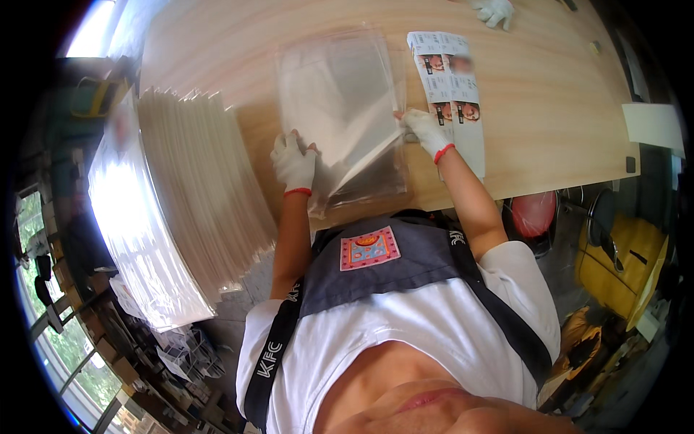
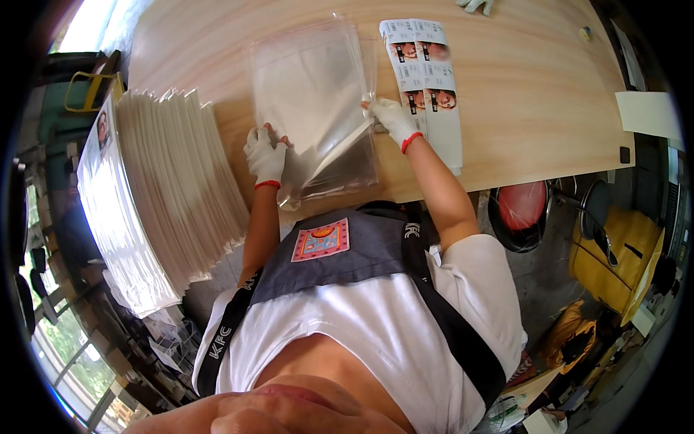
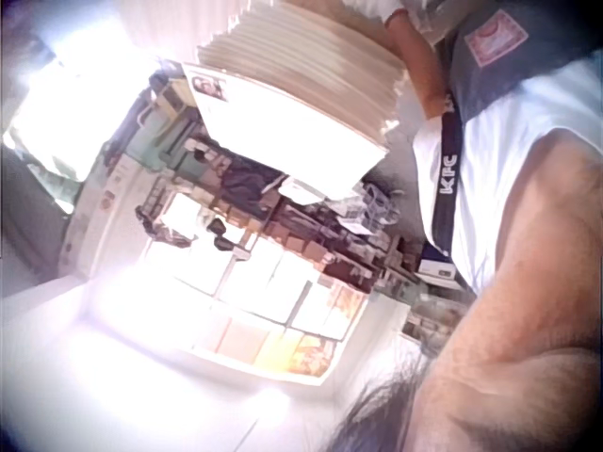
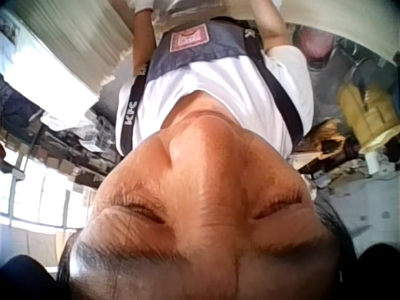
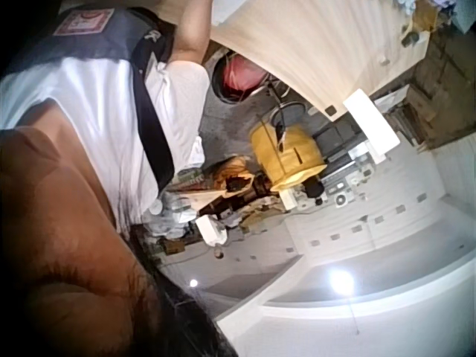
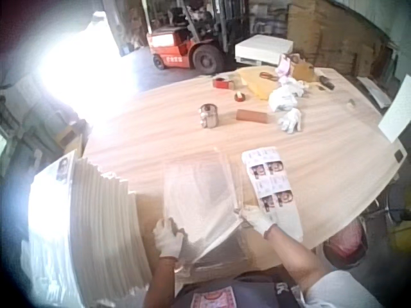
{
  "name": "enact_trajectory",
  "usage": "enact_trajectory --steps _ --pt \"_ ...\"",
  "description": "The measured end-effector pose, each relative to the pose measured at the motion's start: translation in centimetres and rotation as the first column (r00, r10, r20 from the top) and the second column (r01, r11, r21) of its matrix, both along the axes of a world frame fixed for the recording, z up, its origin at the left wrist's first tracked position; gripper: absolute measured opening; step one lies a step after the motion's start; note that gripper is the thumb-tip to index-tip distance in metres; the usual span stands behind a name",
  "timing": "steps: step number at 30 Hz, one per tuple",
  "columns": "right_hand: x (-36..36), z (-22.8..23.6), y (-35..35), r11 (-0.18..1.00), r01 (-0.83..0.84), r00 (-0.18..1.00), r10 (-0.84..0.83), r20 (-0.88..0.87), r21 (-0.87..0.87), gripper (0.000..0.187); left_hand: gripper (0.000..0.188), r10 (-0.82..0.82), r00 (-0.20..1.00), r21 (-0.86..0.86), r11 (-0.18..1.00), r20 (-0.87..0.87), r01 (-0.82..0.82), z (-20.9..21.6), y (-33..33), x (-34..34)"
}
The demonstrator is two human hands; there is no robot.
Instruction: The person repeatedly picks up a white rectangular document and a clear plastic sleeve from a table. They insert the document into the sleeve, smooth it out, and place the packaged item on a growing stack to the right. The process is repeated continuously for multiple items.
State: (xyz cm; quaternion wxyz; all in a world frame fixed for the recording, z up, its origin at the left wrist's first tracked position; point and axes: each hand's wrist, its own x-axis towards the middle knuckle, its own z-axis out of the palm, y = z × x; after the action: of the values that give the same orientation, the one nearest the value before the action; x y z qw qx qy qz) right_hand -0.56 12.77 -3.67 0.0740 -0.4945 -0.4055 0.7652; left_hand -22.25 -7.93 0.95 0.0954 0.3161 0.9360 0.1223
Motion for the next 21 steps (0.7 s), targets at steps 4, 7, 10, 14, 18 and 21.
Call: enact_trajectory --steps 4,7,10,14,18,21 --pt "-2.4 5.3 -1.6 0.712 -0.503 0.864 0.409 0.292 0.49 0.038 0.044 -0.032 0.999 -0.023 0.999 -0.037 0.031 -0.4 -0.2 -0.1" --pt "-3.8 4.5 -2.5 0.742 -0.426 0.904 0.367 0.219 0.518 0.04 0.045 -0.063 0.997 -0.029 0.998 -0.054 0.062 -0.5 -0.2 -0.2" --pt "-4.3 3.8 -2.8 0.781 -0.286 0.951 0.303 0.064 0.556 0.03 0.048 -0.065 0.996 -0.009 0.998 -0.06 0.064 -0.4 -0.3 0.0" --pt "-3.8 2.0 -3.6 0.924 -0.085 0.995 0.095 -0.009 0.372 0.028 0.051 -0.058 0.997 0.103 0.993 -0.056 0.063 -1.9 -1.2 -0.5" --pt "-1.4 1.3 -4.0 0.855 -0.225 0.967 0.138 0.213 0.468 0.033 0.054 -0.034 0.995 0.032 0.999 0.093 0.031 0.3 -0.9 0.6" --pt "-0.8 0.4 -4.3 0.863 -0.235 0.968 0.167 0.186 0.448 0.037 0.055 -0.121 0.992 -0.021 0.992 0.02 0.121 0.2 -1.1 0.7"
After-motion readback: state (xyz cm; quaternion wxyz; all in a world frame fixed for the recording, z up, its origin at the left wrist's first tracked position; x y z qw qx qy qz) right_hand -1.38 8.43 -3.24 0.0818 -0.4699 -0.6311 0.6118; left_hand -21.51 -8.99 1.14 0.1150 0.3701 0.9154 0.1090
